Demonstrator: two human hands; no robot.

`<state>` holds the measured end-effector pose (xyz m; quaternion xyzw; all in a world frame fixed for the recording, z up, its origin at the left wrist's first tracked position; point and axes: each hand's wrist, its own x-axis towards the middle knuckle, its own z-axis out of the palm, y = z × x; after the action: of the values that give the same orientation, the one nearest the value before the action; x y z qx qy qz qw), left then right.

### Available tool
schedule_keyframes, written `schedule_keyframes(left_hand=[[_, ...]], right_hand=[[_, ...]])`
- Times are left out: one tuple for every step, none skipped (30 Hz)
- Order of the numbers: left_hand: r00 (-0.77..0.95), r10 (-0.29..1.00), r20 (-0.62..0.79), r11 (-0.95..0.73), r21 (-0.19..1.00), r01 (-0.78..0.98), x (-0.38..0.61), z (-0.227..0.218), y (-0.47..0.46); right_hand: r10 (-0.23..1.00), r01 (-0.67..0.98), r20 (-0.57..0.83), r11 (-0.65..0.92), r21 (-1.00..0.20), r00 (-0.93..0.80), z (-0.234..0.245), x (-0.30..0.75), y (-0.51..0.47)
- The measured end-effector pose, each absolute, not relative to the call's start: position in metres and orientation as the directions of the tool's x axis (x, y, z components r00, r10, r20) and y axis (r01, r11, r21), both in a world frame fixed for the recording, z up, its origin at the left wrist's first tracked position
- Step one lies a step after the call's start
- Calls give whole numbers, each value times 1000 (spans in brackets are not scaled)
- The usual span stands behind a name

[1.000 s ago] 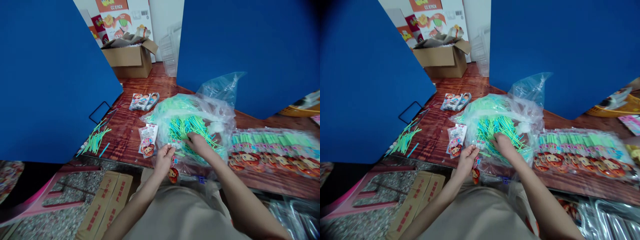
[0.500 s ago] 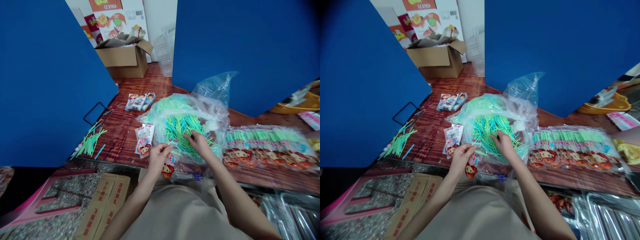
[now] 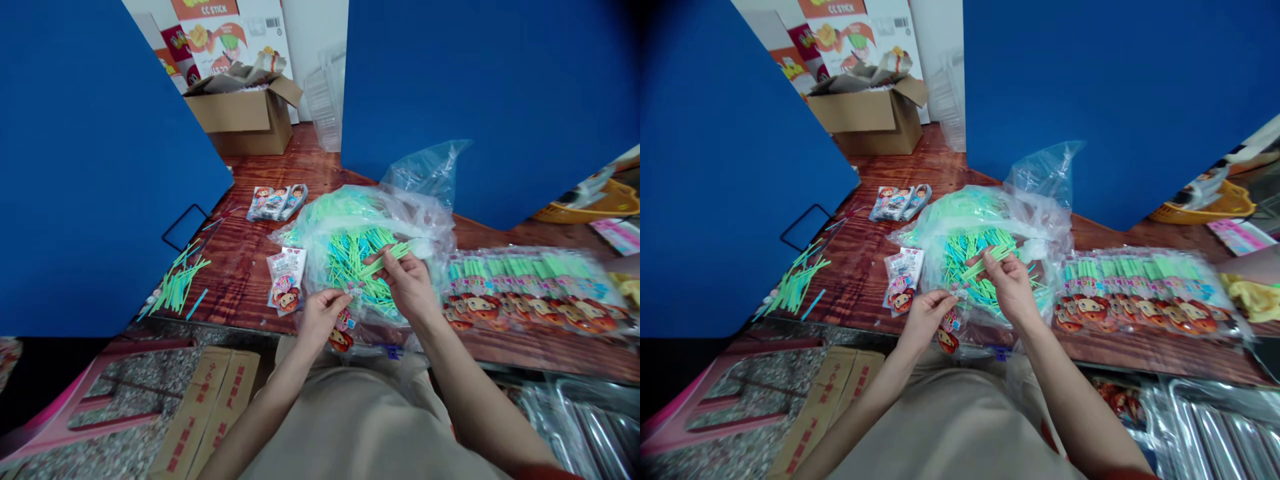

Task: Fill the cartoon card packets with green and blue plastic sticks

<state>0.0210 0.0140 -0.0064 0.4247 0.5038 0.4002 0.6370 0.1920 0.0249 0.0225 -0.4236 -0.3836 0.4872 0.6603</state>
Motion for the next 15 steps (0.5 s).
schedule_keyframes(left_hand=[[174,934,-312,330,940,-85,22,-6,14],[174,931,-322,340,936,-88,22,-6,13],[177,926,-332,351,932,-88,23,-6,13],[180,922,-343,363,928,-89,23,-6,13],[182,918,-354,374,923,-91,24,-7,13],[182,914,-363,383,919,-94,24,-7,13],[184,911,-369,391,915,-97,24,-8,13],[187,910,-371,394,914,-100,24,-8,13],[188,911,-366,390,915,-105,24,-9,13],[186,915,-357,381,918,-111,24,-10,13],[181,922,-343,367,923,-118,24,-10,14],[174,929,-327,350,928,-126,25,-11,14],[165,936,-312,335,932,-137,25,-11,14],[155,941,-300,322,935,-148,26,-11,15],[148,944,-295,317,935,-159,27,-11,15]], right_hand=[[974,-289,111,166,-943,197,23,190,23],[979,-257,124,164,-952,164,24,188,21],[982,-226,132,160,-961,134,25,187,19],[985,-199,134,154,-968,111,26,186,18],[987,-178,135,150,-973,93,27,185,17],[988,-164,135,146,-976,77,27,185,16],[989,-154,135,143,-978,64,28,184,16],[990,-145,132,139,-980,56,28,184,16],[990,-140,129,135,-981,51,28,184,16],[991,-133,123,128,-983,45,28,184,16],[992,-126,115,120,-985,42,27,184,16],[993,-118,107,111,-987,43,26,183,17],[994,-108,98,102,-989,45,25,183,17],[995,-96,90,94,-991,48,23,182,17],[995,-83,85,89,-993,53,21,182,17]])
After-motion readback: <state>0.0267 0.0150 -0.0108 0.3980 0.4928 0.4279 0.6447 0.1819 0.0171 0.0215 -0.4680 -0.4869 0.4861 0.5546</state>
